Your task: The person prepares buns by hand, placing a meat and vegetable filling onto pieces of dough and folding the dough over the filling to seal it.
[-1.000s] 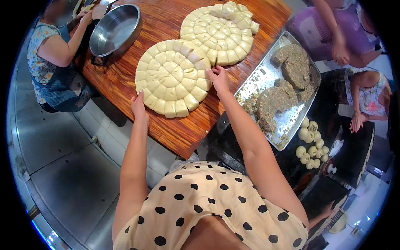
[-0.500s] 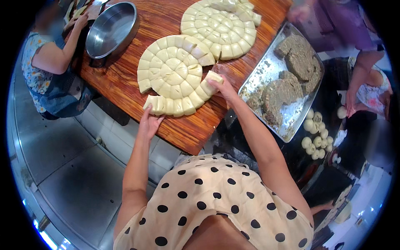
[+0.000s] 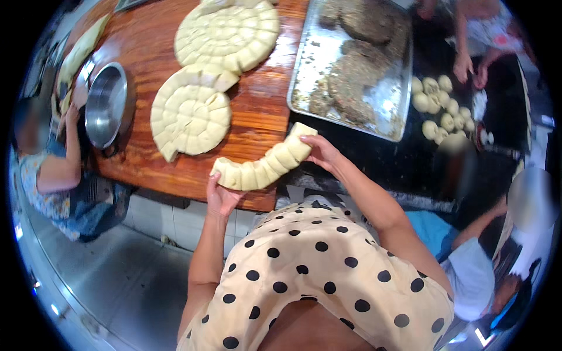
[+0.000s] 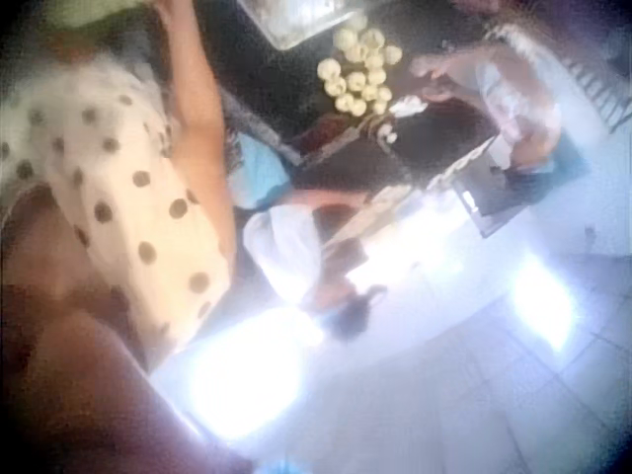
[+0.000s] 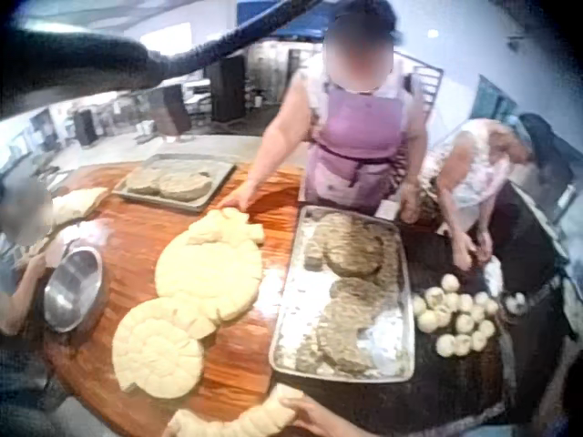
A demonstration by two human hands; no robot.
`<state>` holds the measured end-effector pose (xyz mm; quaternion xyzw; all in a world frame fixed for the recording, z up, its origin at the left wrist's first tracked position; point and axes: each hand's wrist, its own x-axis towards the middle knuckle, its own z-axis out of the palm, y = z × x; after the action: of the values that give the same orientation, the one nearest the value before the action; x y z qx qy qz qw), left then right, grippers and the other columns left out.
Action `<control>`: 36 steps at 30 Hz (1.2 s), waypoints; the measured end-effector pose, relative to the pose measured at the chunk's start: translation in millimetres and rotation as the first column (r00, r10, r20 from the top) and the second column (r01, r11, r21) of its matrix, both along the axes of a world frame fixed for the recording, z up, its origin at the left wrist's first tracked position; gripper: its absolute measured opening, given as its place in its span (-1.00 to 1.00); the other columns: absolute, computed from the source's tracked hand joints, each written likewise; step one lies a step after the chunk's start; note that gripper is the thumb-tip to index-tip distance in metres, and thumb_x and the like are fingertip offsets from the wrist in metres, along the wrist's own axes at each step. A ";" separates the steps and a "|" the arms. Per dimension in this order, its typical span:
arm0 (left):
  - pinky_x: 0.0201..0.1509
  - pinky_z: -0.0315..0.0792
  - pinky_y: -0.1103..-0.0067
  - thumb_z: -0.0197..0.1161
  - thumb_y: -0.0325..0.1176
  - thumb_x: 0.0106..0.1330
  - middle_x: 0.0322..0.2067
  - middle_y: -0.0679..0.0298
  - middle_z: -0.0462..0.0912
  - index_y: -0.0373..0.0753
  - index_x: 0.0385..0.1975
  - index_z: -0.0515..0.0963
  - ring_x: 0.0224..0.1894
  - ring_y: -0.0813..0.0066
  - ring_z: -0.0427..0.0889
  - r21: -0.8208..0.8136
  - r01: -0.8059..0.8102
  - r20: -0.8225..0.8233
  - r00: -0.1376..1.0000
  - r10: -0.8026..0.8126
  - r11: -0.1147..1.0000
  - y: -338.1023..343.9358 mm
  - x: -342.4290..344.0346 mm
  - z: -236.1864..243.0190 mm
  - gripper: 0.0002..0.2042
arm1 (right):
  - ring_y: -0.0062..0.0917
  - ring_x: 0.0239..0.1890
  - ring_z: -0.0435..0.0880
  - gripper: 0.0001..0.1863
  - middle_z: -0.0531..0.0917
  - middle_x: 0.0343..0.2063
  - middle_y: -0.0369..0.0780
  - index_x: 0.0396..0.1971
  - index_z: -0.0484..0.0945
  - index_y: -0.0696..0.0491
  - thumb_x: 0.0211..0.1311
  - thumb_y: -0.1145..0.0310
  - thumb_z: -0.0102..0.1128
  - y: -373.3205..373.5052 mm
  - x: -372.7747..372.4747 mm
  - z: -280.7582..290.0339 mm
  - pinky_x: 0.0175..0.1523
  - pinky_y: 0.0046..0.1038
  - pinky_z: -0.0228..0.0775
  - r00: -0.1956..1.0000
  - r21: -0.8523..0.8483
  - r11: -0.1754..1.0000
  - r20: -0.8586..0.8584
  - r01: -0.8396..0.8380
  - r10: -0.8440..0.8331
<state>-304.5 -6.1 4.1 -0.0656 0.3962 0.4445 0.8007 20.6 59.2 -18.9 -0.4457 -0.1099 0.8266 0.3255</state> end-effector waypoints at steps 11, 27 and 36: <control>0.12 0.55 0.29 0.18 0.06 0.34 -0.02 0.10 0.51 -0.24 0.20 0.32 0.03 0.19 0.55 -0.254 0.684 -0.360 0.589 -0.724 0.683 51.3 232.8 -39.1 -0.41 | -0.45 -0.03 0.62 -0.49 0.62 -0.14 -0.23 -0.01 0.47 0.13 0.10 0.22 0.45 -133.3 226.0 -37.4 0.06 -0.35 0.47 0.296 0.479 0.833 0.782 0.278 -0.549; 0.07 0.45 0.33 0.33 -0.34 0.21 -0.13 0.03 0.60 -0.33 -0.09 0.53 -0.06 0.08 0.58 0.115 0.981 -0.956 0.151 0.250 -0.153 33.5 351.3 39.6 -0.69 | -0.15 0.04 0.56 -0.42 0.54 0.01 -0.12 0.09 0.45 0.02 0.02 0.38 0.46 -205.9 324.3 -21.2 0.06 -0.22 0.45 -0.181 0.333 0.942 0.925 -0.037 -0.334; 0.37 0.22 0.24 0.47 -0.38 -0.12 0.19 -0.01 0.38 -0.29 0.31 0.22 0.23 0.02 0.39 -0.016 0.778 -0.869 0.300 0.394 -0.629 -4.1 538.8 -45.4 -0.13 | -0.16 0.13 0.51 -0.39 0.51 0.09 -0.12 0.12 0.48 0.01 -0.02 0.56 0.41 -223.4 334.6 -9.4 0.17 -0.24 0.39 -0.070 0.474 0.877 0.875 -0.075 -0.479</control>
<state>234.2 -10.2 -41.3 0.9576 0.0683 0.0612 0.2730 355.2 -164.2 -28.3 -0.8365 -0.3958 0.1502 0.3480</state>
